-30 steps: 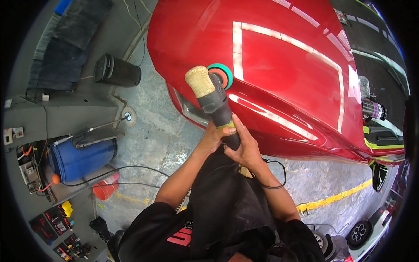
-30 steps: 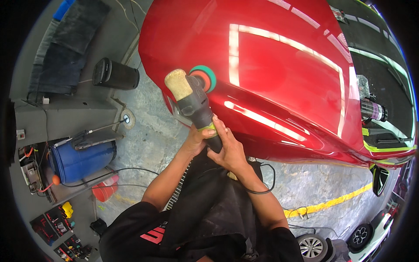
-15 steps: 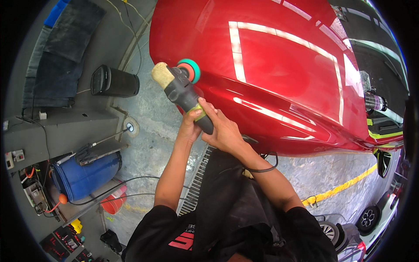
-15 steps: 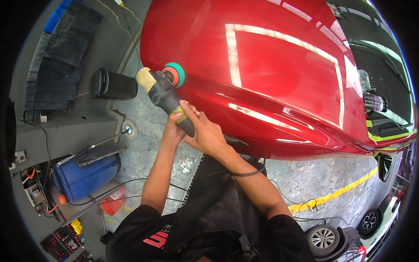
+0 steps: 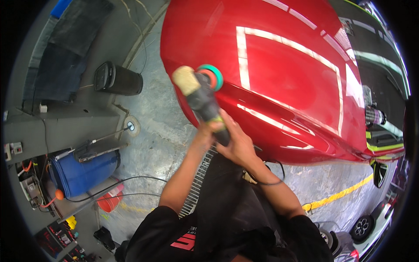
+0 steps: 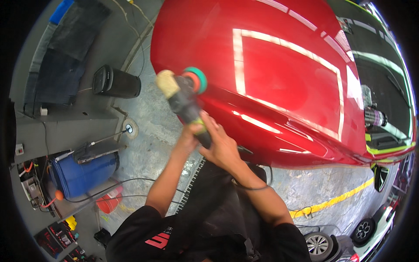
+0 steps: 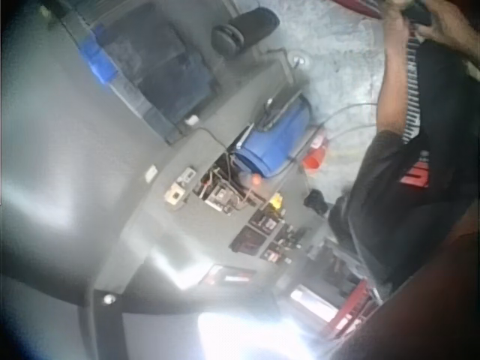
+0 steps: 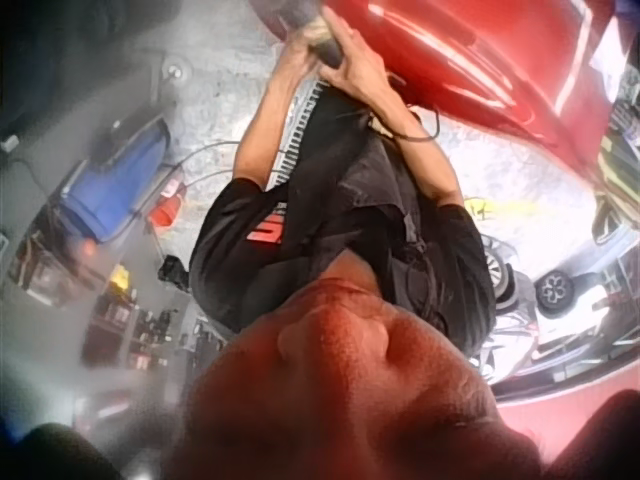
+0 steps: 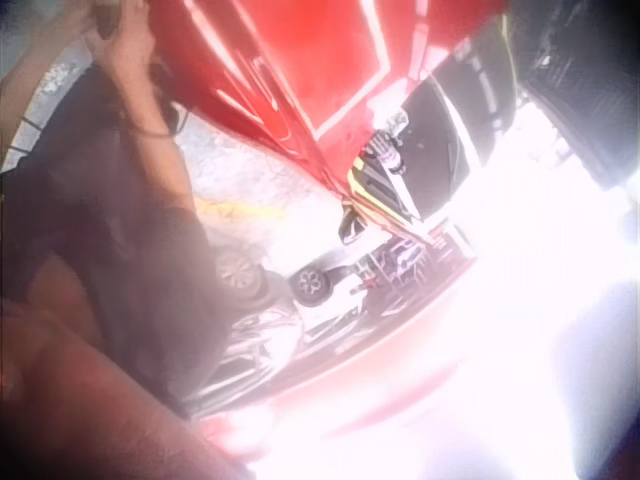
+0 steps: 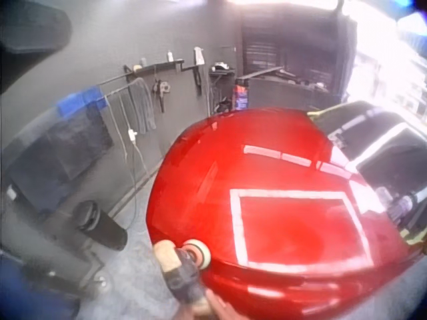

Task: The person uses a rotary polisher with a foam pad to buff the hood of a red car. They move the tool in overlapping passes across the hood surface, maintaining steady pressure and coverage throughout the clip.

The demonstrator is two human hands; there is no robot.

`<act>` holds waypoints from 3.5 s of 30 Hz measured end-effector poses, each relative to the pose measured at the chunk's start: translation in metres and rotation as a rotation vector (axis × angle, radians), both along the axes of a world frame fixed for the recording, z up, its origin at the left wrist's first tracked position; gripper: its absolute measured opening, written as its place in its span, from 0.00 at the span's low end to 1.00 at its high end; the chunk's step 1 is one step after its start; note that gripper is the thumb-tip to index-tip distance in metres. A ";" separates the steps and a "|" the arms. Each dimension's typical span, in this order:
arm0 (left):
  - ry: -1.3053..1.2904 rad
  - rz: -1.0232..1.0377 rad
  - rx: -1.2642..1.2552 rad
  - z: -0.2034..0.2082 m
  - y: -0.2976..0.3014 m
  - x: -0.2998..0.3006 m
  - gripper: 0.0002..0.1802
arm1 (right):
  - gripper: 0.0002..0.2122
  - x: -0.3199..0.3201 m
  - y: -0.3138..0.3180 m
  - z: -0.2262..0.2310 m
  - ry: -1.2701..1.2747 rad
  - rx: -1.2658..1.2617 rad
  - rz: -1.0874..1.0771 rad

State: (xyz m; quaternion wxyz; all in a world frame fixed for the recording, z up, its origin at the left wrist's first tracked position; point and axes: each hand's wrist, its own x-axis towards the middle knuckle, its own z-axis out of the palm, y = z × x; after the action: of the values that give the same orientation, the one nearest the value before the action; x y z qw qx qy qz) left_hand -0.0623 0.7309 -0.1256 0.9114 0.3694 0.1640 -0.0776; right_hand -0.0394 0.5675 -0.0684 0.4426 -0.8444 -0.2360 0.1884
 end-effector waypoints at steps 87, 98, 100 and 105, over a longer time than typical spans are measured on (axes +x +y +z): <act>0.049 -0.401 0.327 0.088 -0.185 -0.060 0.23 | 0.50 -0.138 -0.162 0.067 0.443 0.507 -0.590; 0.166 -0.303 0.301 0.101 -0.159 -0.056 0.22 | 0.51 -0.109 -0.151 0.079 0.549 0.478 -0.394; 0.162 -0.310 0.331 0.100 -0.168 -0.056 0.22 | 0.51 -0.112 -0.157 0.066 0.447 0.488 -0.399; 0.018 -0.436 0.286 0.082 -0.204 -0.049 0.24 | 0.54 -0.123 -0.202 0.021 0.343 0.407 -0.460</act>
State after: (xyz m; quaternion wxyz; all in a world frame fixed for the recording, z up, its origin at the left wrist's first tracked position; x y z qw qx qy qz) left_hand -0.1114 0.5266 -0.0432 0.8100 0.5204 0.0980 -0.2517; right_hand -0.1628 0.3656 -0.0475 0.6659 -0.7260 0.0054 0.1719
